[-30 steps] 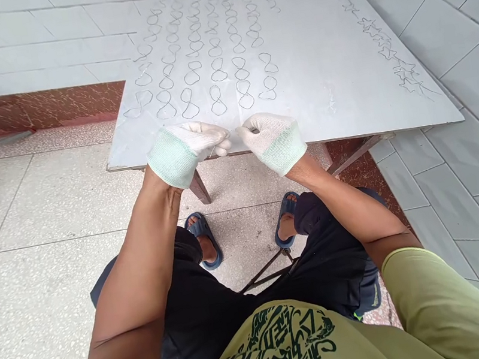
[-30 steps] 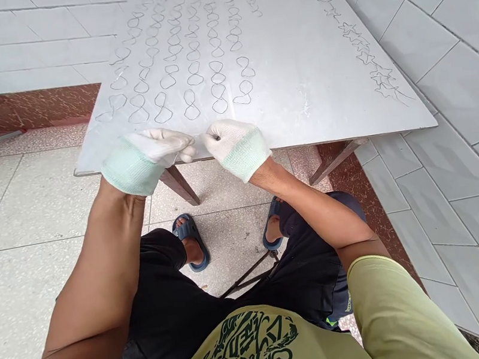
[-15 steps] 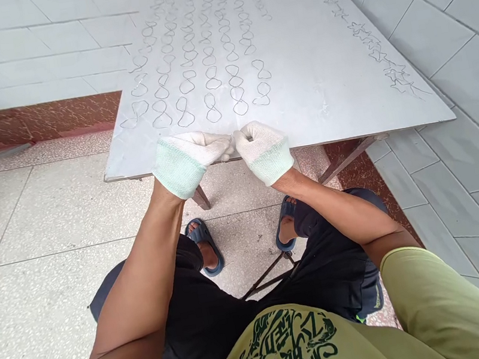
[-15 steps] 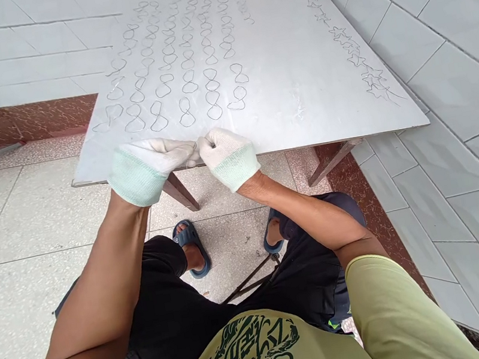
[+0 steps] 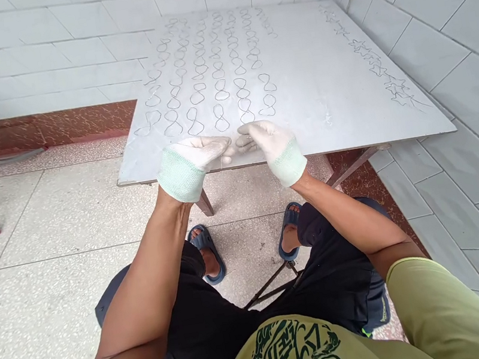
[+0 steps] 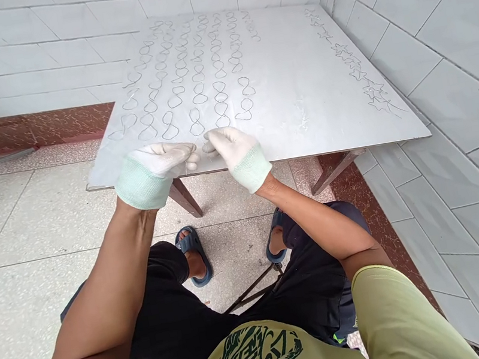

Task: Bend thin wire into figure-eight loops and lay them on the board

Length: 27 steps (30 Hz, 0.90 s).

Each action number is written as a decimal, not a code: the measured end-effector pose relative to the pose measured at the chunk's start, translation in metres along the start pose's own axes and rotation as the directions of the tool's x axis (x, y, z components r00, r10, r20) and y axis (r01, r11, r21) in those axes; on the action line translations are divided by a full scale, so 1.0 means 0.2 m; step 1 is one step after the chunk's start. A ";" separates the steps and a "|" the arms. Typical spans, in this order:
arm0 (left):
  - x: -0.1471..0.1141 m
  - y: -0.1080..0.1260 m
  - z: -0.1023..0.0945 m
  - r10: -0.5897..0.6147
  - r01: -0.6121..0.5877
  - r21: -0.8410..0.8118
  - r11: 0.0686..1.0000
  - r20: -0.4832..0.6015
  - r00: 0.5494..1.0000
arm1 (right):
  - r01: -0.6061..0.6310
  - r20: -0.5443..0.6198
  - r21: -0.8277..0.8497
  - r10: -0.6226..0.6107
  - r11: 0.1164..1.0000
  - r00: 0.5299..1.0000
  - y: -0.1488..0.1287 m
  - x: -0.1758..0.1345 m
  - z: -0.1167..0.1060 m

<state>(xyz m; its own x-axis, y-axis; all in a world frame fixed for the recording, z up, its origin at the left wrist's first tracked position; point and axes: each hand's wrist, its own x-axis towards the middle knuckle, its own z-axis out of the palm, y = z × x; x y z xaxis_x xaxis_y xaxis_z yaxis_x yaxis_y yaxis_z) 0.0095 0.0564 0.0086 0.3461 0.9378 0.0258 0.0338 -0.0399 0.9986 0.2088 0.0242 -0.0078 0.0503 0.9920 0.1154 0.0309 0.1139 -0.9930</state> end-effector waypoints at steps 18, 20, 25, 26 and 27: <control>0.06 -0.08 -0.01 -0.068 0.044 -0.303 0.952 -0.070 0.995 | -0.078 0.064 -0.055 0.081 0.995 0.995 -0.06 -0.01 -0.01; 0.05 -0.06 -0.01 -0.067 0.047 -0.260 0.964 -0.067 0.996 | -0.053 0.049 -0.105 0.059 0.993 0.997 -0.05 0.00 -0.01; 0.00 -0.01 0.00 -0.026 0.025 -0.090 0.996 -0.012 1.000 | -0.011 0.072 -0.137 0.021 0.990 0.997 -0.02 -0.01 0.01; 0.00 -0.01 0.00 -0.028 0.028 -0.075 0.997 0.003 1.000 | -0.027 0.086 -0.117 0.037 0.993 0.996 -0.02 -0.01 0.01; -0.01 0.00 0.01 -0.029 0.031 -0.070 0.997 0.019 0.999 | -0.050 0.106 -0.090 0.059 0.995 0.993 -0.02 -0.01 0.01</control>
<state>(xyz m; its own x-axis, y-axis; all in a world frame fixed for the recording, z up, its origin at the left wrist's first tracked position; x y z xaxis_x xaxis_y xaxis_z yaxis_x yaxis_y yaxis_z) 0.0111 0.0548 0.0076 0.3626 0.9319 -0.0043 -0.0216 0.0131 0.9997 0.2062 0.0217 -0.0040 -0.0544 0.9971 0.0528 0.1182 0.0590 -0.9912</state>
